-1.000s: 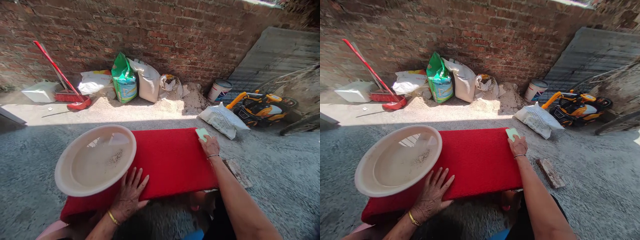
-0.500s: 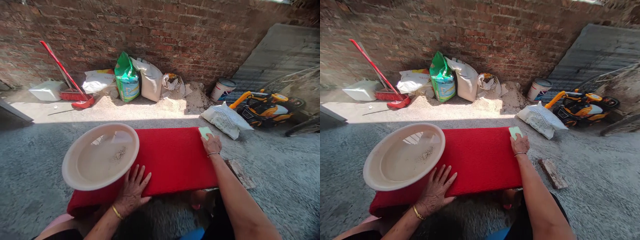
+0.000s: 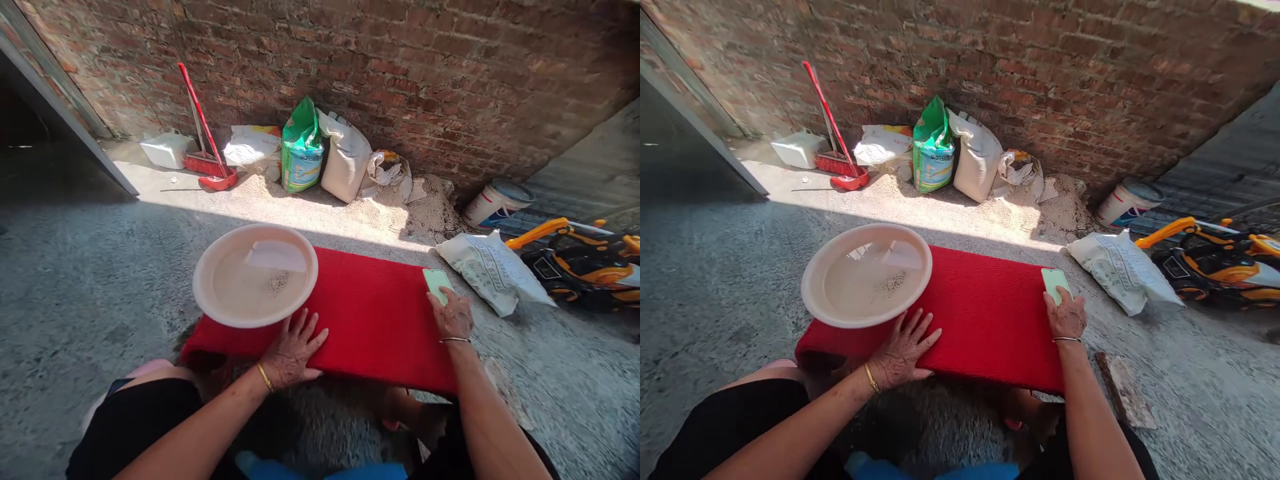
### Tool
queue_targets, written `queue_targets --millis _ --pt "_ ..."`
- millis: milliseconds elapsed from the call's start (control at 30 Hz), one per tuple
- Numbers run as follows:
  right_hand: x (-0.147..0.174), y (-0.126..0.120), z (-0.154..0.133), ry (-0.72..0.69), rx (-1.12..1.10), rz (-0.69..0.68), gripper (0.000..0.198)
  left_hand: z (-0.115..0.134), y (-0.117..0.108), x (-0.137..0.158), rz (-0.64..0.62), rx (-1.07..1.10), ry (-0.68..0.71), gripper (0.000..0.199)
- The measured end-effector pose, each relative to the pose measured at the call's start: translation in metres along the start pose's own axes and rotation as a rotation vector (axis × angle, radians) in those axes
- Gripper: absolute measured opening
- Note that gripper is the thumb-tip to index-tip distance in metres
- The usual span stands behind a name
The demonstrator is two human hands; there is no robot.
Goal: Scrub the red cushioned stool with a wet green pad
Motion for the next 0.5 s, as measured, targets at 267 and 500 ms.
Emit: queue_targets --millis 267,500 --pt "0.129 -0.014 -0.168 -0.613 -0.53 -0.266 0.041 0.006 -0.006 0.004 0.103 0.068 0.01 0.073" --pt "0.137 -0.021 -0.191 -0.606 -0.221 -0.232 0.038 0.009 -0.011 0.008 0.184 0.054 0.034 0.063"
Point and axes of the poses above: each hand's wrist, its own x-axis away from the middle knuckle, its own y-axis out of the palm, z = x × y, the point moved 6 cm from there along -x, towards the middle knuckle, and after that the axes turned 14 degrees about z, right-handed, at the moved point
